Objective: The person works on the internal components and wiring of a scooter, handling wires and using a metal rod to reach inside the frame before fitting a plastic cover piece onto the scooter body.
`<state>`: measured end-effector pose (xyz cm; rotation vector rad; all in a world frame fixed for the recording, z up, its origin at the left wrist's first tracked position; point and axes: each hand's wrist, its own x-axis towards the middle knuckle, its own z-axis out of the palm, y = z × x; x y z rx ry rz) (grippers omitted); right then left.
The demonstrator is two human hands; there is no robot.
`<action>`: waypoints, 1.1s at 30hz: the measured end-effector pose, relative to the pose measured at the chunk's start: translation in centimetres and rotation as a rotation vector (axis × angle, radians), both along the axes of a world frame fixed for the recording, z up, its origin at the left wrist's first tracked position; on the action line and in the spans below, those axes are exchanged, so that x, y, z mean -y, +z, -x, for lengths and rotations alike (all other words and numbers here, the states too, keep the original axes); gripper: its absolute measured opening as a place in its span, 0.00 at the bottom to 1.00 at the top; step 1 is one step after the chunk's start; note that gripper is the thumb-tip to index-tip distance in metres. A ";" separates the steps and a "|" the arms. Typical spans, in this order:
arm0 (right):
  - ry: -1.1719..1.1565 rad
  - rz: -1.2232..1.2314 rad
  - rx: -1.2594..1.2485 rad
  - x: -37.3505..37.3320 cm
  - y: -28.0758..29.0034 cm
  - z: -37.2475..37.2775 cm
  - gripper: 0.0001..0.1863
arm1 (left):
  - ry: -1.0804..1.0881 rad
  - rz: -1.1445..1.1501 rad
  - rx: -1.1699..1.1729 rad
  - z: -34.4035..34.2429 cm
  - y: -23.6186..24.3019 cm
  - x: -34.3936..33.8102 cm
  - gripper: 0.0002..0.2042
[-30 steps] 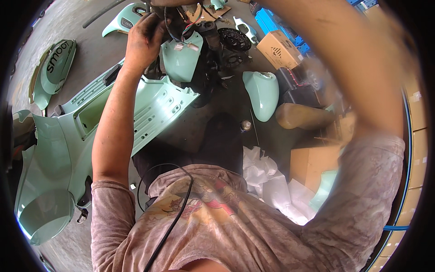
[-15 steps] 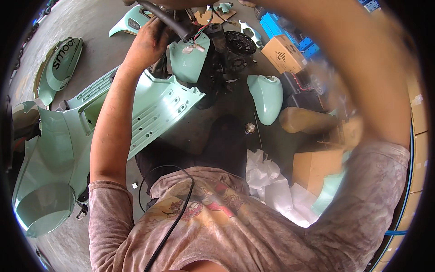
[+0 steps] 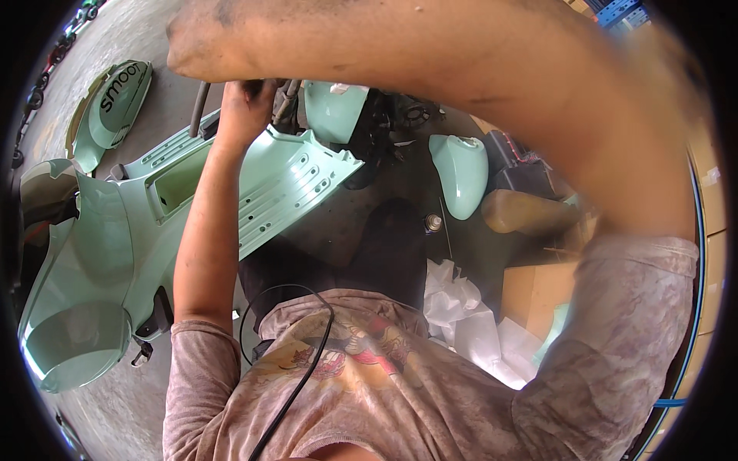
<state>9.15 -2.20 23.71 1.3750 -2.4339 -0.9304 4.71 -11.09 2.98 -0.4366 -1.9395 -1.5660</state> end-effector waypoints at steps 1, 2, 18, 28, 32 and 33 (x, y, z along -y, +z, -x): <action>-0.005 0.004 -0.001 0.2 -0.2 0.0 0.10 | 0.006 -0.114 0.038 -0.7 -0.1 -0.3 0.09; -0.010 0.007 -0.002 0.3 -0.4 0.0 0.10 | 0.058 -0.156 -0.056 -1.3 0.0 -0.4 0.09; -0.027 0.041 0.041 -0.4 0.5 0.5 0.10 | 0.098 -0.045 -0.185 -0.3 1.7 -1.4 0.06; -0.020 0.089 0.080 -2.2 1.6 1.1 0.11 | -0.039 0.273 -0.300 -0.1 4.6 -1.2 0.08; -0.002 0.110 0.060 -1.7 0.9 1.2 0.11 | -0.018 0.288 -0.360 -0.8 4.0 -1.0 0.08; -0.005 0.111 0.049 -1.5 0.6 1.1 0.11 | -0.007 0.279 -0.295 -0.9 3.9 -1.0 0.09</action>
